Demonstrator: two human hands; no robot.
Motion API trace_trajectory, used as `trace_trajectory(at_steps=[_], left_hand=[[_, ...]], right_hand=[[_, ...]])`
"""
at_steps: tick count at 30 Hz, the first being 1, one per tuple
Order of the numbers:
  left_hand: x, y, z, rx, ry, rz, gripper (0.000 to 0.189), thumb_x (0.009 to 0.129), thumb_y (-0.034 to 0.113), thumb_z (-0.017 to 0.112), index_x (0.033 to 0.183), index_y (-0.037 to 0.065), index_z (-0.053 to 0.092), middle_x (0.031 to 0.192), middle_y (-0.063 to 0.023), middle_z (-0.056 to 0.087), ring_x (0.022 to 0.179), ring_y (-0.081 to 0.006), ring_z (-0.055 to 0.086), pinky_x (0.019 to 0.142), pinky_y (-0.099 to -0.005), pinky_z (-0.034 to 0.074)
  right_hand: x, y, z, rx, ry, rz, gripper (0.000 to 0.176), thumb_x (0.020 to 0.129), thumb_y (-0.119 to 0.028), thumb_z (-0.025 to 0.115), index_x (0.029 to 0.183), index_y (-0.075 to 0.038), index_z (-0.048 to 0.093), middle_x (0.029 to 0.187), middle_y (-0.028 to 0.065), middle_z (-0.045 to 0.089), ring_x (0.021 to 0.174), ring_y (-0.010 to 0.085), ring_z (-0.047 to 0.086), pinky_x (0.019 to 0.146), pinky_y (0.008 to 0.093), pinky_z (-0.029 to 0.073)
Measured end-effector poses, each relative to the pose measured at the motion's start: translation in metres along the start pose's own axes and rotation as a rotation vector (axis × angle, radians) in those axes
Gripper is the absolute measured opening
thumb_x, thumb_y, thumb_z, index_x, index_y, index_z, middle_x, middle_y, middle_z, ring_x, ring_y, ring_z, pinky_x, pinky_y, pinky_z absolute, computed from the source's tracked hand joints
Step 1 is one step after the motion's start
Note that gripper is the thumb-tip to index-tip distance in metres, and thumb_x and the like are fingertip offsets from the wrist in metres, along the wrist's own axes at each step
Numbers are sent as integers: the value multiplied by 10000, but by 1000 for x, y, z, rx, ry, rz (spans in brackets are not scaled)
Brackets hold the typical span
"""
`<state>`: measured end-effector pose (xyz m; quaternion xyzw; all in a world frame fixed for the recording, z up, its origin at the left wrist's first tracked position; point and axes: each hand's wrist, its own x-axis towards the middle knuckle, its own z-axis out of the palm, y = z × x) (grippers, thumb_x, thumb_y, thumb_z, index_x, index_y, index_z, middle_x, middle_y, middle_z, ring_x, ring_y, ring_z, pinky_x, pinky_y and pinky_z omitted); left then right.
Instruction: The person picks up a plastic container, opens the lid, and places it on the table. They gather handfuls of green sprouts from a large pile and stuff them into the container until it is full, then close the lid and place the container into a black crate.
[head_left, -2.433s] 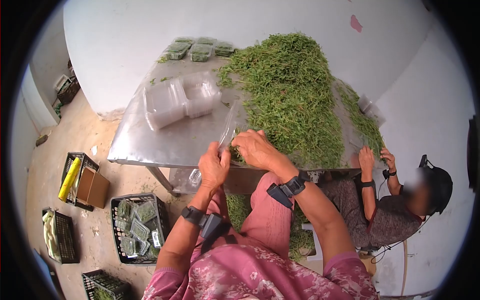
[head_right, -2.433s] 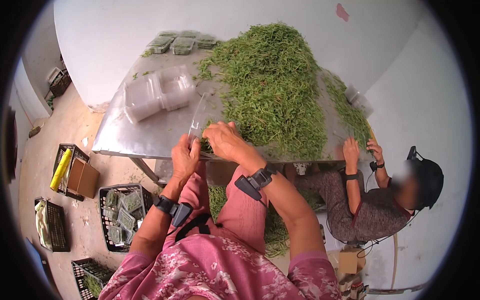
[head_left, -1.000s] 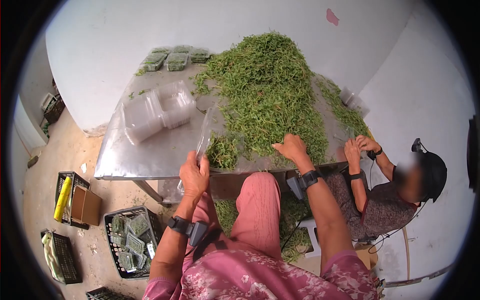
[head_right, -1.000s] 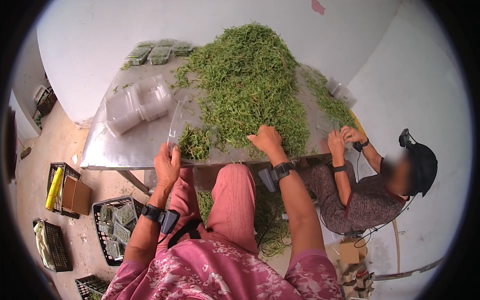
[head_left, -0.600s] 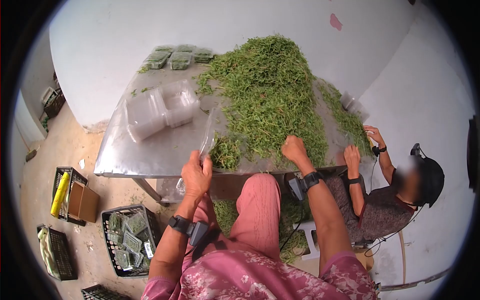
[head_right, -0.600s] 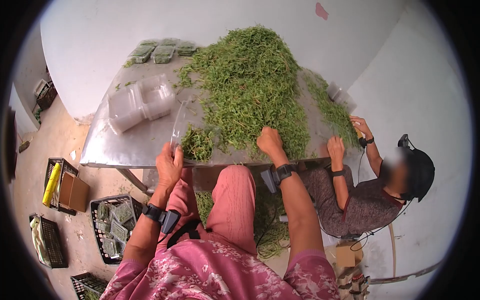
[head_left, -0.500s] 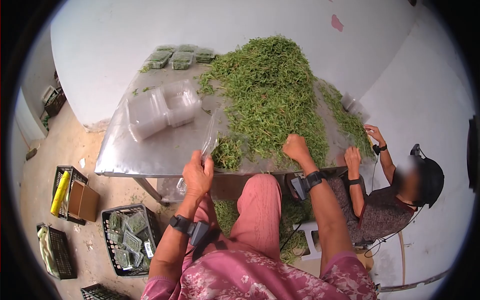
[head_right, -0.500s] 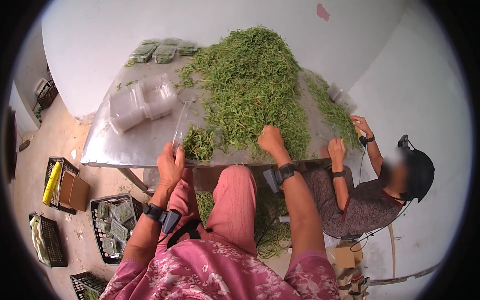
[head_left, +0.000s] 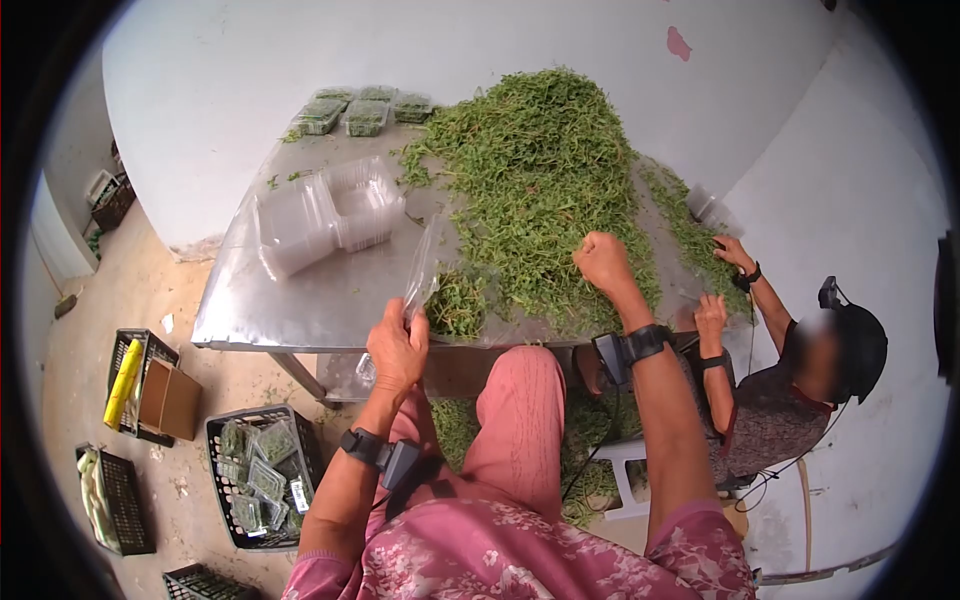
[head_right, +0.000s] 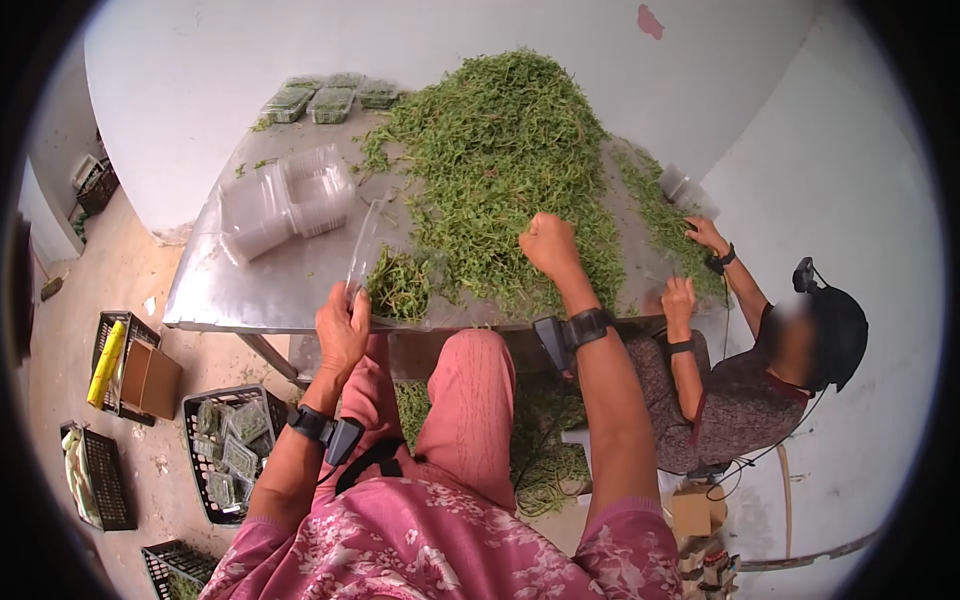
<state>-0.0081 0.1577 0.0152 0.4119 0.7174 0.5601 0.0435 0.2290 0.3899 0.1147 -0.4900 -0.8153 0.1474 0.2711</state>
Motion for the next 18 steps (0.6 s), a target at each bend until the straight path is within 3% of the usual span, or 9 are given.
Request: trace_trajectory(at_steps=[8,18], left_hand=[[0,-2,1,25,1,34,205,874,240,566,881,38,536,639,-195,581,625,-432,584,585,-494,446],[0,0,2,-2,4,26,203,876,236,567,882,34,542,639,-197,581,625,-428,588,586,-488,446]], right_hand=[[-8,3,-5,-40,143,-88,158,738,-87,639,692,16,530,599,173,553,527,266,550,521,409,450],[-21,-15,-15,33,158,-37,166,774,-103,676,741,17,566,614,129,579,547,182,557,537,364,462]])
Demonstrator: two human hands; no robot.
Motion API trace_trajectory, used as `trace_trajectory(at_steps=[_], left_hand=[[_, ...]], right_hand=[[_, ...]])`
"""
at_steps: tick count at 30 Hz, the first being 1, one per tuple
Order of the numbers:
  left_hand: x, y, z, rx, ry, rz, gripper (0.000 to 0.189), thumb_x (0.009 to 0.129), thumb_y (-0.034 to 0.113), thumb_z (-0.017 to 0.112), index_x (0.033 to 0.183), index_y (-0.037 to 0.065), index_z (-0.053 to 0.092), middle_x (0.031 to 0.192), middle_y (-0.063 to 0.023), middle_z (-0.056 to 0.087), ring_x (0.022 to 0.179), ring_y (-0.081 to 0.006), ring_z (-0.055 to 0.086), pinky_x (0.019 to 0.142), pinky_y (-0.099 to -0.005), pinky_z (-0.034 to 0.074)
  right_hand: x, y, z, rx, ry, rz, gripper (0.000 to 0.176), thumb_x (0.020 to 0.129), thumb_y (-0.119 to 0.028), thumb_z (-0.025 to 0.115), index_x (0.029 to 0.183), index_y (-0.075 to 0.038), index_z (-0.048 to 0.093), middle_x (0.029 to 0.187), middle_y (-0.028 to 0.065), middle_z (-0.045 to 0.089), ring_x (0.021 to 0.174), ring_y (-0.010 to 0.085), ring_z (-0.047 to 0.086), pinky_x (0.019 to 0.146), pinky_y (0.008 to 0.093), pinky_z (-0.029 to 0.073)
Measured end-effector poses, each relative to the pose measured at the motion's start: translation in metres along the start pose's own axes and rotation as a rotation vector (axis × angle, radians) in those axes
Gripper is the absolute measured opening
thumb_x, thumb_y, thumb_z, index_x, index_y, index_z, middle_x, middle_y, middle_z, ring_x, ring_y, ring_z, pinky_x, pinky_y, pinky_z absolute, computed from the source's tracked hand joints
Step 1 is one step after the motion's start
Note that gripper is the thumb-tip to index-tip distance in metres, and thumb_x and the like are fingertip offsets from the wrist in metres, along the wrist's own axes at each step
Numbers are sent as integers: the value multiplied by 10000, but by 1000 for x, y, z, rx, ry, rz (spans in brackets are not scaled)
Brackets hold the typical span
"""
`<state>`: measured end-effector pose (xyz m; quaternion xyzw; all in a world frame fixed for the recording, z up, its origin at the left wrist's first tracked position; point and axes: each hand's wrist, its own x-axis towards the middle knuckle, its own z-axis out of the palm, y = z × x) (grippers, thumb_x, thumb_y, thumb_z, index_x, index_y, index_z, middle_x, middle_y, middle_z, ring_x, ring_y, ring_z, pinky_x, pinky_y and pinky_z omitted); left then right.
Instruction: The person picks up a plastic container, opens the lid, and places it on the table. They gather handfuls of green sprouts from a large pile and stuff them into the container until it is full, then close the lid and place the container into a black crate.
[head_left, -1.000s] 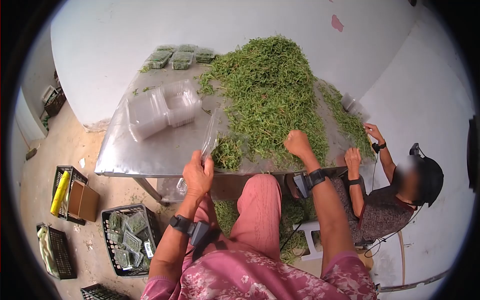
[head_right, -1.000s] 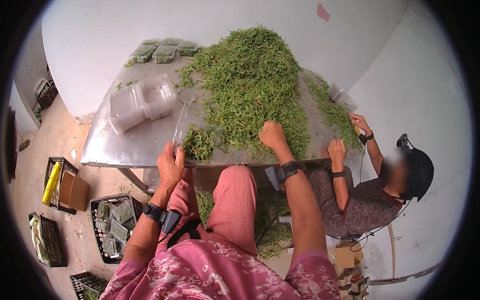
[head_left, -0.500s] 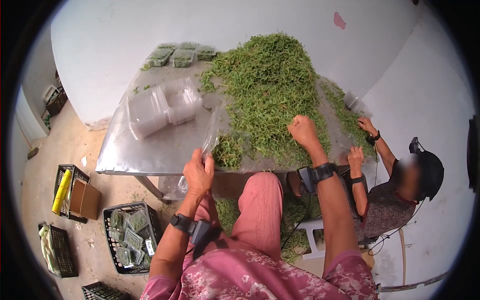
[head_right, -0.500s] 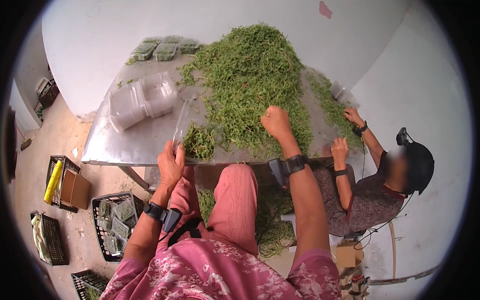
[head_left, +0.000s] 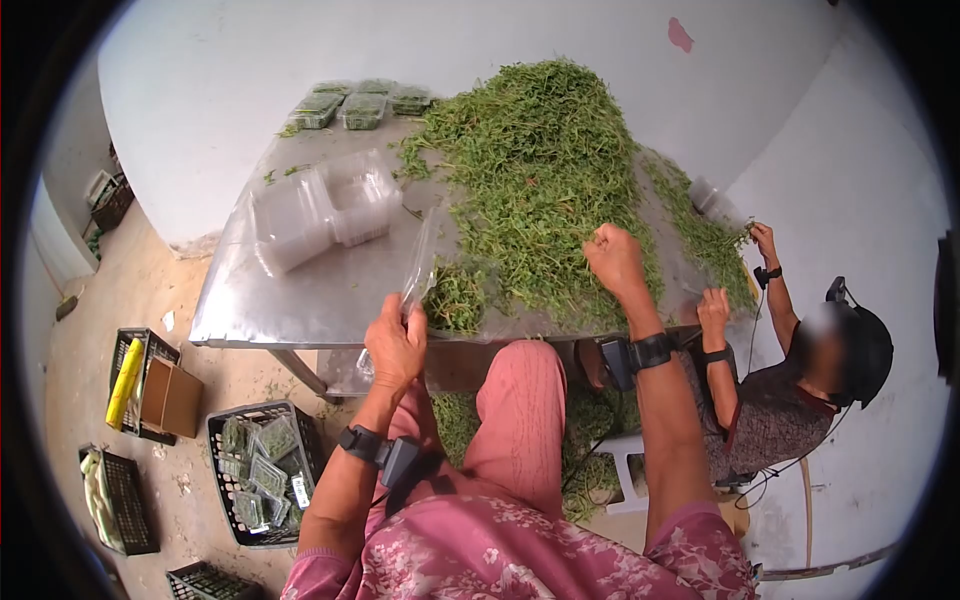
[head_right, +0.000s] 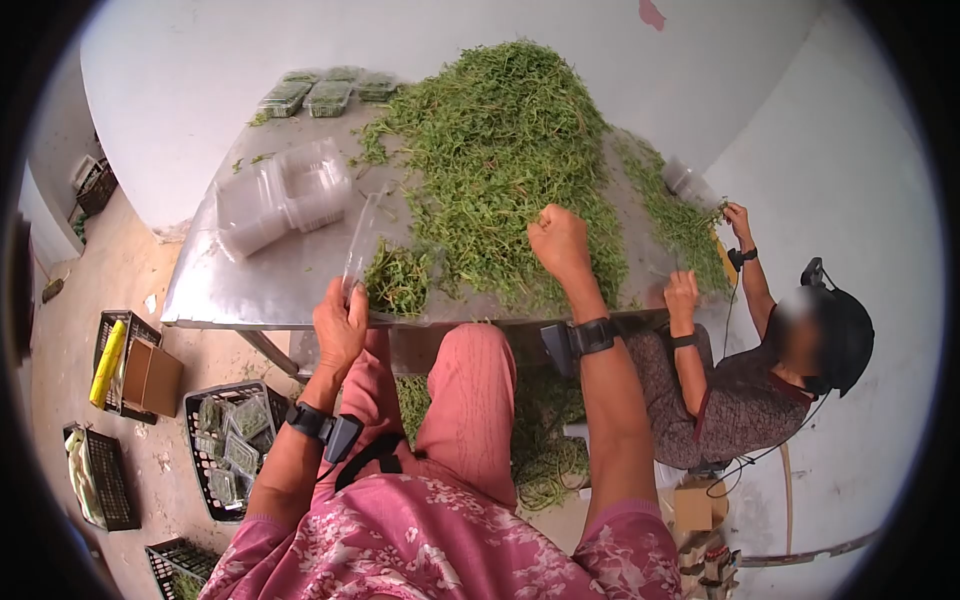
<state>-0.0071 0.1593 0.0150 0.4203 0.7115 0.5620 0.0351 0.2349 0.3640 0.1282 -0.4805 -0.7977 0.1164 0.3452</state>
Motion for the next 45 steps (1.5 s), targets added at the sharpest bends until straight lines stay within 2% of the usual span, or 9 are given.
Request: trace_trajectory(at_steps=[5,11,18,21,24,27,36,42,45], left_hand=[[0,-1,0,-1,13,14,203,875,237,567,881,36,537,634,-195,578,622,-433,582,585,-491,443],[1,-1,0,25,-1,3,206,874,238,566,872,36,525,633,-199,576,624,-439,578,584,-498,440],[0,-1,0,-1,-5,-16,203,873,237,566,872,38,524,648,-208,584,643,-445,584,593,-501,446],[1,1,0,-3,-9,-25,201,873,237,567,876,41,526,658,-211,590,649,-448,587,595,-500,450],[1,0,0,6,-17,-28,199,875,239,566,885,44,528,663,-210,594,648,-449,588,593,-500,450],[0,1,-1,11,-19,-32,200,877,242,565,896,46,529,662,-207,596,647,-449,588,595,-501,452],[1,-1,0,29,-9,-7,214,877,251,560,913,41,539,661,-204,598,655,-450,592,607,-504,458],[0,-1,0,43,-10,-46,225,858,251,559,926,38,556,678,-213,609,666,-451,599,612,-499,465],[0,-2,0,49,-17,-37,231,855,258,556,941,43,564,683,-217,612,672,-449,604,615,-499,468]], right_hand=[[2,9,0,120,23,49,172,800,-124,699,815,14,597,646,123,603,579,186,583,568,358,474],[-2,3,-1,-75,-45,-39,186,801,-129,717,846,10,603,726,143,629,635,254,604,609,376,491],[-1,17,34,-64,-127,46,258,806,-90,701,1030,1,610,808,203,651,793,349,662,692,424,514],[0,30,54,-113,-38,-112,231,778,-91,723,947,5,599,711,152,613,657,280,621,622,390,491],[3,34,58,-197,-115,-113,180,777,-81,708,886,16,604,697,172,597,659,302,629,615,395,485],[2,23,50,-184,-181,-23,127,808,-89,680,889,0,639,819,227,650,775,426,626,663,453,502],[4,10,27,170,-147,63,198,801,-132,718,782,26,600,624,58,579,581,103,517,550,314,441],[-12,-25,16,203,-195,86,207,806,-139,702,777,29,586,602,64,552,564,98,478,533,321,424],[-25,-55,10,78,-190,-54,193,788,-118,682,772,40,572,601,121,555,534,166,518,529,345,430]])
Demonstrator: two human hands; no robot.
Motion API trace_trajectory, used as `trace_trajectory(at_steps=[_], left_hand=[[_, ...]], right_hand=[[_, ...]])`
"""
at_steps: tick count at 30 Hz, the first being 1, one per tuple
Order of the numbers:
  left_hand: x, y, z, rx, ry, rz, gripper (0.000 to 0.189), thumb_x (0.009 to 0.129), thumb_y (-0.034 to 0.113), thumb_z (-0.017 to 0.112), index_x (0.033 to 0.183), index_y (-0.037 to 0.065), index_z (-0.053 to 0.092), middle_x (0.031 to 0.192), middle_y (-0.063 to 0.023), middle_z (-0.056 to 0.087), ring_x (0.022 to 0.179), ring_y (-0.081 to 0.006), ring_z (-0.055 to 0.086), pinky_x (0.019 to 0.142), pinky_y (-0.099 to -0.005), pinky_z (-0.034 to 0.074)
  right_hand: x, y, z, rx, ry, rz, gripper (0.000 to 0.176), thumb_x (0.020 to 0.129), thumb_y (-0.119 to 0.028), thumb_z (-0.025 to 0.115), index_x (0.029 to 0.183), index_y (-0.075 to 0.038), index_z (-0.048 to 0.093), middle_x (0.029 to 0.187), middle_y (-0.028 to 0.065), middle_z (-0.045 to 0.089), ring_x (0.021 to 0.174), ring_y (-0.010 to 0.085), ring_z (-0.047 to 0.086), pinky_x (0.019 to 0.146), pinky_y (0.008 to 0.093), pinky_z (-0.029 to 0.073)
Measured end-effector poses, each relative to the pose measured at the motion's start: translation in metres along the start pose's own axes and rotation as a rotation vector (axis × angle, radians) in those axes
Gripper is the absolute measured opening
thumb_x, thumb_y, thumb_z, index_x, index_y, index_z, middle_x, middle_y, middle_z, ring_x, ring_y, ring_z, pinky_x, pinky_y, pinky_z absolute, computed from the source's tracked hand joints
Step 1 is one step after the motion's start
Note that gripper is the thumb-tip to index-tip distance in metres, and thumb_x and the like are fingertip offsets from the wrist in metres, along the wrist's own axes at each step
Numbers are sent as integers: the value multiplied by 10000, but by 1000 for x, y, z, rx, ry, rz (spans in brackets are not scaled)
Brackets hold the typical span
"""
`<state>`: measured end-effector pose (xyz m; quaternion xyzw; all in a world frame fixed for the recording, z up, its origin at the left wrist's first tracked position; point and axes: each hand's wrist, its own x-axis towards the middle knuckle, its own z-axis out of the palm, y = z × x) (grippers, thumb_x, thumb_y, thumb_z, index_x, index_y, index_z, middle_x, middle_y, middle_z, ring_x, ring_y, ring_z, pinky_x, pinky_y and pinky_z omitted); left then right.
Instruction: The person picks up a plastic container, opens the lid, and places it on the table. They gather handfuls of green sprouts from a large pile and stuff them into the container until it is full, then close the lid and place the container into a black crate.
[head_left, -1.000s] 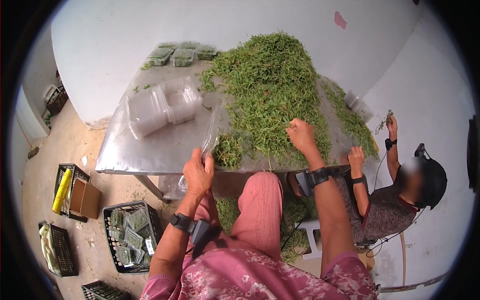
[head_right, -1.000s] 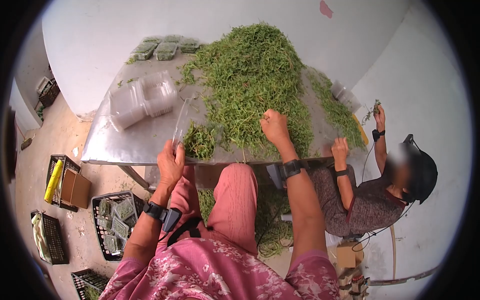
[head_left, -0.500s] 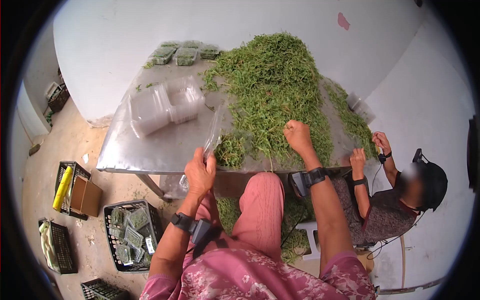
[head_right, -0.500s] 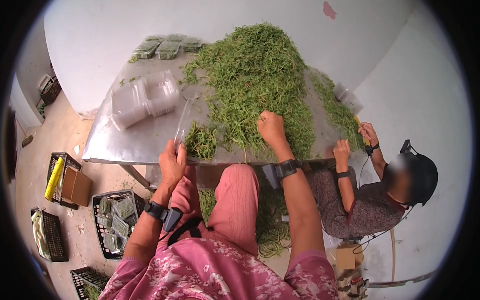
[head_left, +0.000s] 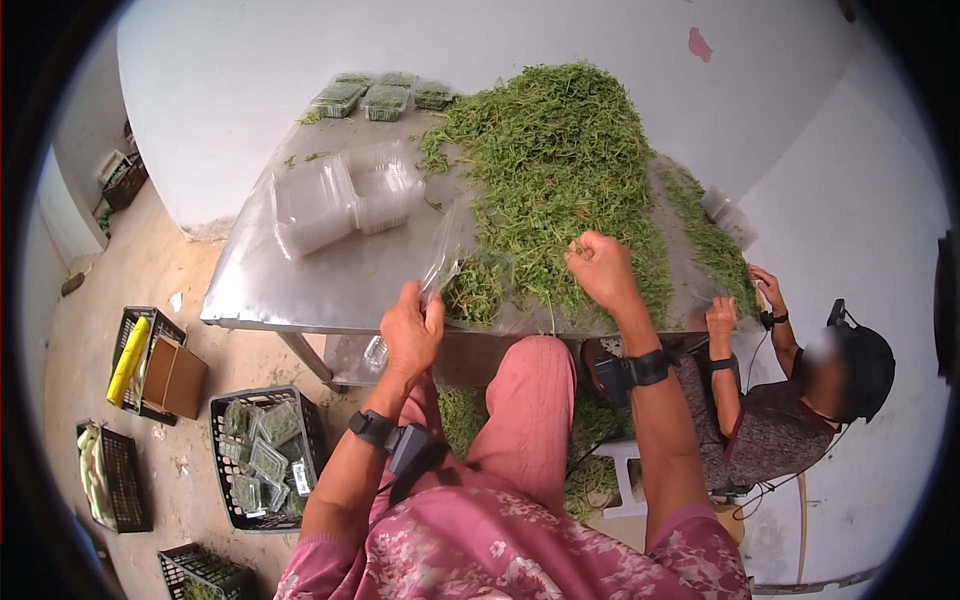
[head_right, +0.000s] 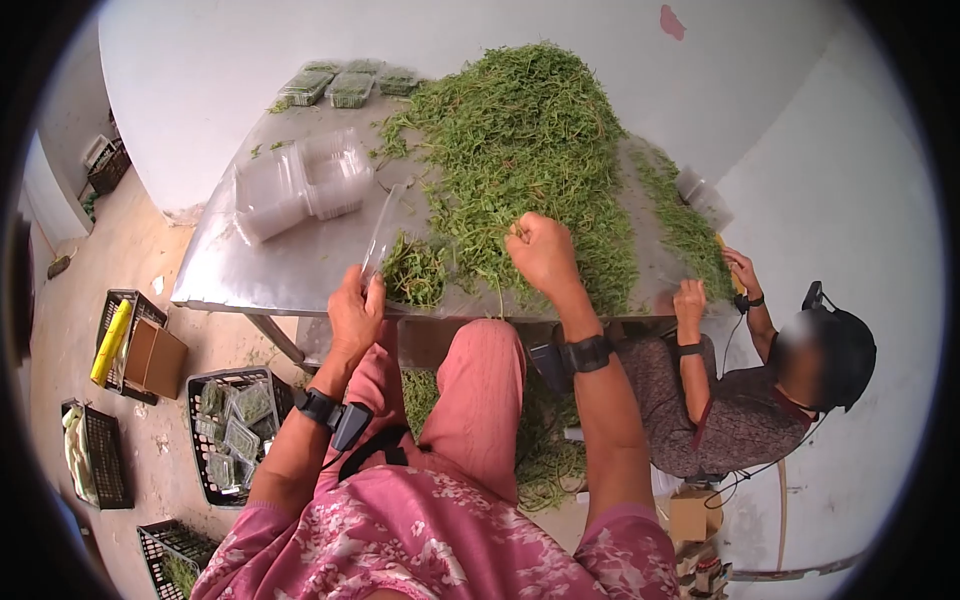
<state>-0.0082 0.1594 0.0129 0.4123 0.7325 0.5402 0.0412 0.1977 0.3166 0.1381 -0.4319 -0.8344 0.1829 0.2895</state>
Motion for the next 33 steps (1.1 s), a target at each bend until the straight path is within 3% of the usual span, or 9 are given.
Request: trace_trajectory(at_steps=[3,6,9,12,15,21,27,31,33], left_hand=[[0,-1,0,0,-12,-15,241,860,267,552,960,49,569,688,-217,615,681,-446,610,620,-500,470],[0,0,-1,-9,-23,-32,245,865,275,549,957,49,565,699,-217,620,690,-444,612,625,-501,470],[0,-1,0,-20,-24,-43,269,883,307,559,952,47,565,698,-211,622,692,-444,612,629,-502,469],[2,3,-5,-48,-37,-46,290,902,334,575,940,47,563,681,-203,615,670,-444,601,623,-491,471],[4,-1,-8,-87,-27,-26,323,909,330,604,988,17,581,653,-188,601,615,-404,594,603,-451,472],[2,-2,-19,-188,-2,-116,434,899,291,643,1129,-69,570,607,-142,576,540,-255,568,574,-384,460],[-10,-9,-32,-218,134,-180,391,899,200,640,1186,-41,526,596,-88,562,539,-175,536,545,-355,439],[-16,-9,-43,-296,338,-67,250,894,67,608,1125,-5,547,590,-34,501,555,-101,491,528,-290,416],[-18,3,-50,-318,285,5,209,892,54,609,1088,-3,563,595,-35,512,556,-101,494,526,-290,417]], right_hand=[[-5,-18,7,-4,-25,-82,156,768,-83,651,789,46,566,652,182,570,563,271,563,556,374,444],[-6,-33,13,-15,-50,-258,141,786,-62,669,827,40,581,652,108,540,574,160,487,545,330,414],[-9,-44,21,37,-104,-301,115,774,-52,620,836,36,580,774,211,600,707,370,598,646,421,468],[-9,-49,30,16,-122,-309,106,779,-56,624,833,29,590,789,209,610,733,391,600,666,437,477],[-7,-44,45,68,-67,-381,138,777,-54,667,823,42,578,717,154,577,616,248,548,579,358,437],[-10,-47,57,60,-31,-381,125,772,-49,653,834,37,587,744,169,596,649,298,581,598,377,452],[-15,-41,68,84,16,-349,131,773,-57,643,833,42,581,740,180,586,656,318,582,609,389,454],[-21,-42,66,82,39,-337,133,781,-53,635,855,42,578,751,182,586,680,333,584,625,387,457],[-23,-41,69,94,52,-338,134,788,-50,630,868,42,575,767,183,588,694,338,583,634,387,459]])
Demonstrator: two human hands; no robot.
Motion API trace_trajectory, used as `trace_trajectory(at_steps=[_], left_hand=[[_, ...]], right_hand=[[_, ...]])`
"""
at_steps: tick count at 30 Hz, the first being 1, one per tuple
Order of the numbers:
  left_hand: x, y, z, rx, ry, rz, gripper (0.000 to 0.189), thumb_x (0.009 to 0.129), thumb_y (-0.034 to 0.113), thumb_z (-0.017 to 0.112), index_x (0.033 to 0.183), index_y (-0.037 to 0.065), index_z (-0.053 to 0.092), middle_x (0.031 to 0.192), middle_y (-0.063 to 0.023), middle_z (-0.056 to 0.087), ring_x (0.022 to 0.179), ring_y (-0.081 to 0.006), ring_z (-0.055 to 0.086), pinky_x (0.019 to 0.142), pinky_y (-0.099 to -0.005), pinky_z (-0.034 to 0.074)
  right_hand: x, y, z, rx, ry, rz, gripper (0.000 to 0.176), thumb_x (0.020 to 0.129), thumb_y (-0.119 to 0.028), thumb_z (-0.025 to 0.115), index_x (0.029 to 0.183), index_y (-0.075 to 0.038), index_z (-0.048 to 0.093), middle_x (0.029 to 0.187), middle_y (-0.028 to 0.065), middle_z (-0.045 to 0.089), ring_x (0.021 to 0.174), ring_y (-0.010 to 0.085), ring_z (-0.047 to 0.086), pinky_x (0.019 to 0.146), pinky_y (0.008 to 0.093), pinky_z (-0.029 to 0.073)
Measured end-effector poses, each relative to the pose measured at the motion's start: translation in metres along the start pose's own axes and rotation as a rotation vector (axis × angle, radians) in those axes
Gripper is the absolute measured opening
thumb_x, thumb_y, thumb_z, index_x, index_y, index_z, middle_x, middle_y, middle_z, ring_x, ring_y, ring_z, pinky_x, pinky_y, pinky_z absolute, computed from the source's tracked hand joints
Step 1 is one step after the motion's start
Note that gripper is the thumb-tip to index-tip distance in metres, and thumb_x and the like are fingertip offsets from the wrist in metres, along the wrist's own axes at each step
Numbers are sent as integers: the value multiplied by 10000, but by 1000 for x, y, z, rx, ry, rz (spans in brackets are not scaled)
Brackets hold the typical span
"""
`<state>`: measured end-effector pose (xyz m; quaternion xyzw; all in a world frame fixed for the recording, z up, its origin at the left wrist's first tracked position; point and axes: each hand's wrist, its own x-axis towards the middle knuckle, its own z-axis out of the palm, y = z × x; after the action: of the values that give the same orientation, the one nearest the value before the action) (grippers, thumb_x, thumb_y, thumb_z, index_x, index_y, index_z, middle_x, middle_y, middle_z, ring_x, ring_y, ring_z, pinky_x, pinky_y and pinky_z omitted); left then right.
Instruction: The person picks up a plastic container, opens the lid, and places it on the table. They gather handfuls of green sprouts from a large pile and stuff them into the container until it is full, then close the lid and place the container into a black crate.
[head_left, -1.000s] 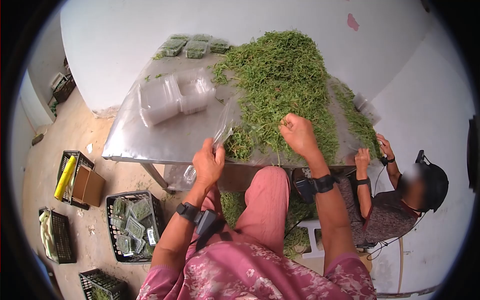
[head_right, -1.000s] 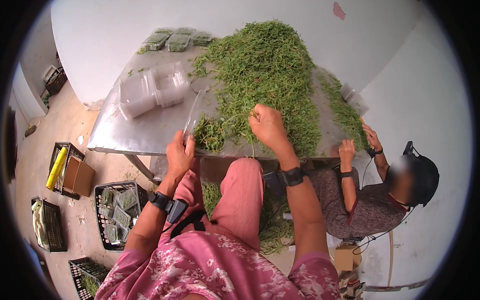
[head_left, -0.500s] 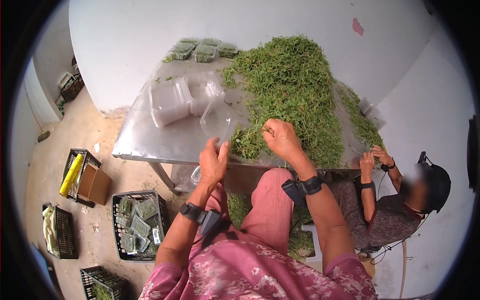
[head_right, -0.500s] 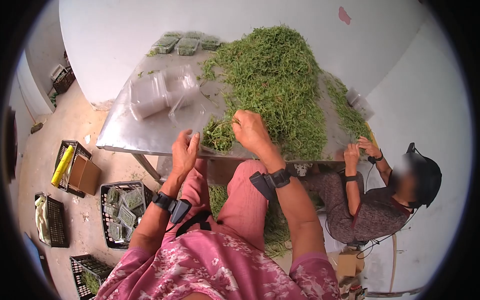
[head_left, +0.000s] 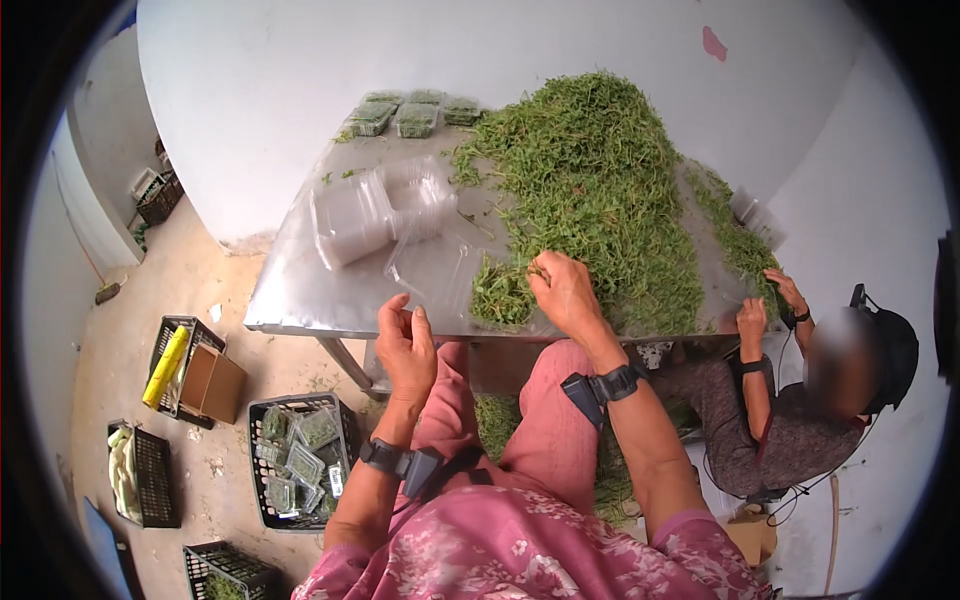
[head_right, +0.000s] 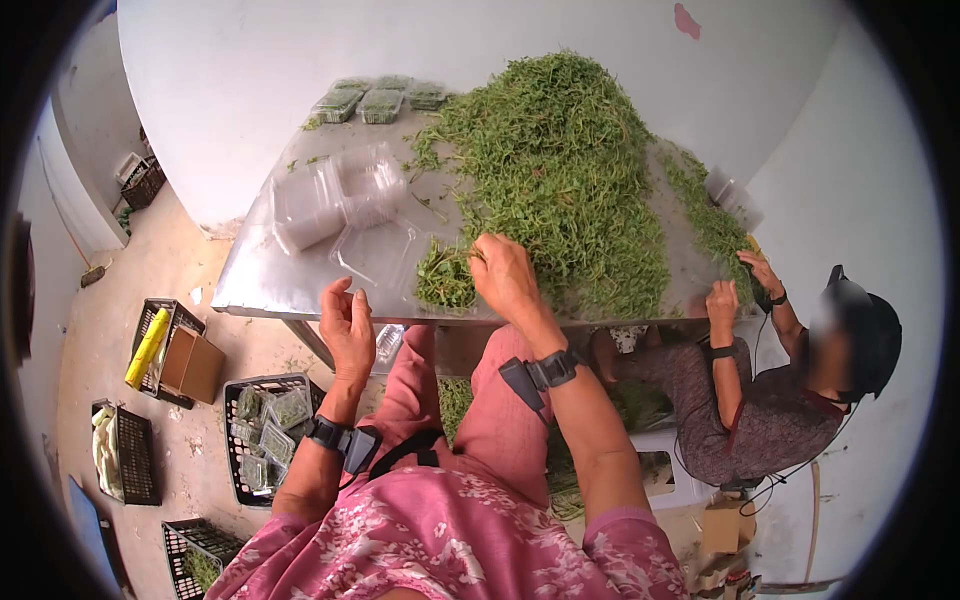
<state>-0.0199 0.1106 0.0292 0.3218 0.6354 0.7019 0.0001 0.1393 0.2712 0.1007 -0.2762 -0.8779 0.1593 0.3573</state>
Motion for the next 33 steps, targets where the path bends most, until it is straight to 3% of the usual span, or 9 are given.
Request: trace_trajectory(at_steps=[5,6,10,14,24,27,29,30,33], left_hand=[[6,27,10,102,-236,229,168,866,32,633,1027,19,587,607,-84,548,510,-191,524,508,-306,428],[8,31,14,158,-274,238,187,852,58,650,1031,37,598,617,-109,566,522,-263,556,515,-342,446],[17,39,29,360,-437,191,217,848,141,661,1042,56,612,713,-134,639,631,-330,633,563,-416,484],[22,37,46,440,-430,330,209,849,150,644,1037,63,618,816,-155,671,700,-368,645,608,-442,506],[16,27,60,525,-445,458,71,867,111,591,923,67,599,771,-160,654,655,-365,635,577,-452,494],[16,30,62,534,-418,455,60,880,100,575,919,58,593,759,-176,648,651,-372,630,570,-455,485],[17,30,64,531,-392,409,55,889,90,562,915,50,587,749,-188,643,652,-379,624,565,-457,476],[18,30,64,466,-374,411,75,922,91,538,912,29,579,688,-171,618,583,-309,621,544,-407,469],[21,32,67,198,-326,177,110,948,97,523,909,8,576,642,-122,581,546,-195,575,536,-333,452]], right_hand=[[-5,-3,6,61,14,16,128,801,-46,625,886,39,581,810,185,598,725,346,593,653,389,468],[-5,-3,8,62,22,14,126,803,-46,625,887,38,584,818,186,600,732,347,598,656,391,471],[-6,-2,13,73,49,14,117,810,-46,629,891,30,592,827,178,608,760,351,612,663,397,480],[-7,-4,16,120,45,40,100,820,-54,627,893,7,595,853,183,611,802,387,599,694,437,486],[-16,3,28,235,174,54,93,835,-52,620,911,-10,587,863,169,601,793,392,597,689,447,492],[-19,2,36,264,245,67,98,800,-25,638,883,-3,590,848,149,614,778,354,617,673,395,504],[-21,4,43,240,305,25,78,837,-64,625,897,-42,581,859,136,600,760,373,610,637,432,502],[-22,5,46,252,318,11,83,834,-62,628,902,-47,582,859,132,600,761,370,612,635,431,503],[-23,3,48,273,328,20,109,819,-50,641,913,-51,586,859,124,603,764,359,619,637,426,508]])
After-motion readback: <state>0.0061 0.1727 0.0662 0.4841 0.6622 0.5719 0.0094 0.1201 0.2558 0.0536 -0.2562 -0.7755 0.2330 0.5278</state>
